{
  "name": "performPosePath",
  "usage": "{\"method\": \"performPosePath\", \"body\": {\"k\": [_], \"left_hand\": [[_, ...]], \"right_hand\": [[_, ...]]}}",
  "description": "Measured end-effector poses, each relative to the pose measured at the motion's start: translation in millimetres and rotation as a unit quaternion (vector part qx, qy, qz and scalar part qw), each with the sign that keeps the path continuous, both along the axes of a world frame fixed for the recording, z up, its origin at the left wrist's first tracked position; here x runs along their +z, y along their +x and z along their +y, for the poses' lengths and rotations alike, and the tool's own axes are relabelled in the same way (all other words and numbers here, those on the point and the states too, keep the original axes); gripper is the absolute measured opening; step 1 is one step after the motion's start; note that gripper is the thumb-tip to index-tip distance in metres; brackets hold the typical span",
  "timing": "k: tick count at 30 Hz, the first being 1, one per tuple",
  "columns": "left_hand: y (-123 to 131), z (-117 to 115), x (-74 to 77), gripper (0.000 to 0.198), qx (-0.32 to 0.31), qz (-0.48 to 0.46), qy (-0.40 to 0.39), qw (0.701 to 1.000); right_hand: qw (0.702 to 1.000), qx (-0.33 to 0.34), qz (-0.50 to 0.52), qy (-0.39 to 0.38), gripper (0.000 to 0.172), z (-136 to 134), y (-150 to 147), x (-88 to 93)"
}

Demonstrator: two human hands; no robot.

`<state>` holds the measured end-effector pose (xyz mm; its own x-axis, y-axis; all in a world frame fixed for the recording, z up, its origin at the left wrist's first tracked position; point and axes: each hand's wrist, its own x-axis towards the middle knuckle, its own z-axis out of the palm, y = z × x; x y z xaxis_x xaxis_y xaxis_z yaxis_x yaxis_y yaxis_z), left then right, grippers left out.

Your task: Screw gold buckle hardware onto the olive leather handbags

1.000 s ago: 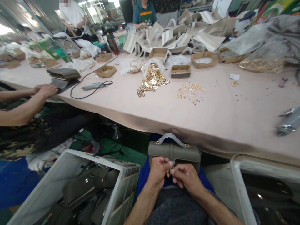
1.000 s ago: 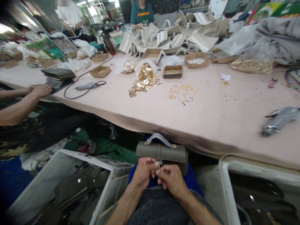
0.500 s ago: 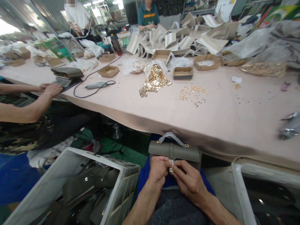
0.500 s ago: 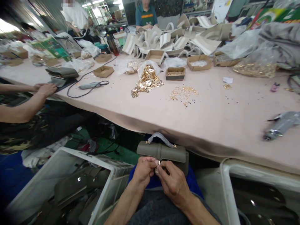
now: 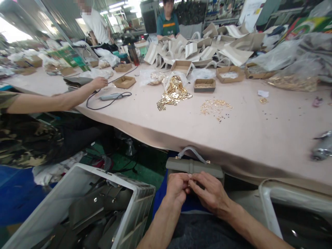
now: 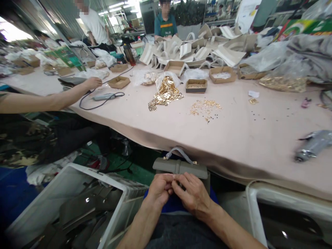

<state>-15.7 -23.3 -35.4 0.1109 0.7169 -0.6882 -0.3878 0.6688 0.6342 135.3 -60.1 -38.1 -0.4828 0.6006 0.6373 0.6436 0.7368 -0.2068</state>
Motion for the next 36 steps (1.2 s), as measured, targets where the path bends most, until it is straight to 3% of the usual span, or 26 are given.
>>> {"method": "performPosePath", "body": {"k": [3, 7, 9, 12, 14, 17, 22, 27, 31, 36], "left_hand": [[3.5, 1.8, -2.6, 0.020, 0.009, 0.014, -0.006, 1.000], [6.2, -10.3, 1.6, 0.027, 0.023, 0.061, 0.027, 0.998], [6.8, -22.1, 6.7, 0.028, 0.043, 0.143, 0.119, 0.982], [7.9, -36.2, 11.1, 0.024, 0.064, 0.243, 0.282, 0.926], [8.8, -37.9, 9.3, 0.031, 0.034, 0.224, 0.326, 0.918], [9.4, -30.7, 2.3, 0.036, -0.032, 0.170, 0.328, 0.929], [8.6, -18.5, -3.6, 0.029, 0.012, 0.110, 0.305, 0.946], [7.1, -18.8, -5.9, 0.031, 0.021, 0.078, 0.295, 0.952], [6.0, -19.6, -7.7, 0.034, 0.005, 0.088, 0.295, 0.951], [7.9, -19.3, -3.3, 0.036, 0.002, 0.109, 0.278, 0.954]], "right_hand": [[0.999, 0.012, 0.031, -0.020, 0.024, 1.8, -1.6, 1.7], [0.981, 0.001, 0.137, -0.140, 0.022, 6.2, -5.3, 11.5], [0.961, -0.015, 0.198, -0.193, 0.016, 12.0, -3.8, 19.4], [0.928, -0.042, 0.259, -0.265, 0.012, 23.0, 2.9, 30.1], [0.901, -0.047, 0.277, -0.330, 0.016, 29.0, 8.1, 34.5], [0.859, -0.041, 0.300, -0.412, 0.020, 33.1, 13.7, 35.7], [0.802, -0.041, 0.319, -0.503, 0.027, 33.1, 18.4, 29.3], [0.807, -0.039, 0.301, -0.507, 0.027, 32.8, 20.1, 25.6], [0.823, -0.074, 0.287, -0.485, 0.023, 30.3, 16.8, 24.2], [0.822, -0.089, 0.285, -0.486, 0.021, 29.4, 13.1, 23.9]]}}
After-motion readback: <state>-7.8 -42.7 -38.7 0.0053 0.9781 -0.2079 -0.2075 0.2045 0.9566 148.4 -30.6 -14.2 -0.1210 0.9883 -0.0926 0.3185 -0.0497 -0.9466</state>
